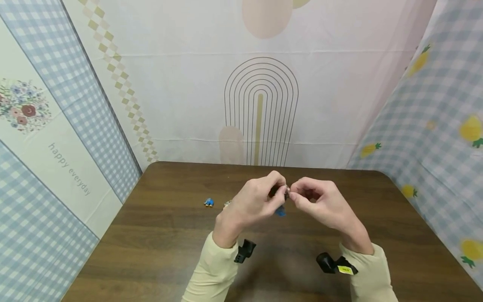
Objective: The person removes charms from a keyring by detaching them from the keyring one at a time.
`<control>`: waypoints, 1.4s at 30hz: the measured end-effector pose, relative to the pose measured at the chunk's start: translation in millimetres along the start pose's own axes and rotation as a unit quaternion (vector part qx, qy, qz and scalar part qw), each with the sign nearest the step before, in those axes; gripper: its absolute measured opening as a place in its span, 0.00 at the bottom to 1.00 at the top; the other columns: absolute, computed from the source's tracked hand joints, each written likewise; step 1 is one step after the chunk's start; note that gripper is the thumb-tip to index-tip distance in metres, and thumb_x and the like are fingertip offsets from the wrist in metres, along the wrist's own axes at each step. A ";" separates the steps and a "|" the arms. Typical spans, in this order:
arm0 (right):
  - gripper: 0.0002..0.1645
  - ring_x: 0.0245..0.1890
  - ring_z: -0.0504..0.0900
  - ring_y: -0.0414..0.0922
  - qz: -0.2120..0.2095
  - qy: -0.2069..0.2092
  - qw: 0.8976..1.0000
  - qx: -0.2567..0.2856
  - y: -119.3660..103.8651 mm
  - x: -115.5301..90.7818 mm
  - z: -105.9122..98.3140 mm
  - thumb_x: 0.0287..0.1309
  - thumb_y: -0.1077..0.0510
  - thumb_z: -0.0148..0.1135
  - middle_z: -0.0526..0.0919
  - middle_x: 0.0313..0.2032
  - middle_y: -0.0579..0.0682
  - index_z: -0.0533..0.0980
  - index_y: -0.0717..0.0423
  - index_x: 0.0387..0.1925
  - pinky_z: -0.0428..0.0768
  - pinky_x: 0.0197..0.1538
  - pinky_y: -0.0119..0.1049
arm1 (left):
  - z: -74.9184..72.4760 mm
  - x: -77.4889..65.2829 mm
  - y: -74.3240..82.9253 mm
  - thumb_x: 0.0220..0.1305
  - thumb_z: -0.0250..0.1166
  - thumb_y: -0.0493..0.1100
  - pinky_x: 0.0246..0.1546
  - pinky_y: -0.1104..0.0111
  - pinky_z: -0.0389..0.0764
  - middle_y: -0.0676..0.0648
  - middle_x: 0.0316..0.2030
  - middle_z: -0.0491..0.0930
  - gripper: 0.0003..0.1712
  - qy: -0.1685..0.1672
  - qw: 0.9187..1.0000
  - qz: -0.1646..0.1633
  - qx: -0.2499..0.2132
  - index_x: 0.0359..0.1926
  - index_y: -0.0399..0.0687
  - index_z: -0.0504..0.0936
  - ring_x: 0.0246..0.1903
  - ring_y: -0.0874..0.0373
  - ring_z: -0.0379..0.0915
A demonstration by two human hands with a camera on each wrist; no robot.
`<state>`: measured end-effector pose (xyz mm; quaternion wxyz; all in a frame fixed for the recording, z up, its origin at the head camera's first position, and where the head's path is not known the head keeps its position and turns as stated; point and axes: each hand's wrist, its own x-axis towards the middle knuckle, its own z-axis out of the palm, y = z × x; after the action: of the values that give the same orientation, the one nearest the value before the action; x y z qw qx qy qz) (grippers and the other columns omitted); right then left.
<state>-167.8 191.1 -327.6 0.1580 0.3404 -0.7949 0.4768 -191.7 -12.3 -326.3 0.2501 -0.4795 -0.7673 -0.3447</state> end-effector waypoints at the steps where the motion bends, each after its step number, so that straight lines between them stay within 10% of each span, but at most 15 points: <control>1: 0.12 0.19 0.71 0.35 0.001 0.000 1.000 0.001 0.0 0.0 0.3 0.58 0.71 0.63 0.74 0.21 0.42 0.79 0.49 0.31 0.71 0.20 0.29 | -0.5 0.2 0.2 0.66 0.57 0.33 0.27 0.85 0.68 0.53 0.27 0.77 0.02 0.007 1.000 0.006 0.011 0.36 0.44 0.72 0.23 0.68 0.68; 42: 0.10 0.15 0.69 0.39 -0.007 0.010 0.996 0.085 -1.3 1.5 4.9 0.59 0.75 0.59 0.73 0.19 0.45 0.78 0.58 0.33 0.70 0.18 0.31 | -6.8 2.0 5.8 0.67 0.59 0.34 0.43 0.79 0.76 0.51 0.32 0.80 0.02 0.043 0.994 0.071 0.074 0.36 0.42 0.79 0.36 0.62 0.75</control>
<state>-167.6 185.8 -328.3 0.1398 0.3535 -0.7472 0.5452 -186.9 -14.7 -318.9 0.3415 -0.4980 -0.7433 -0.2879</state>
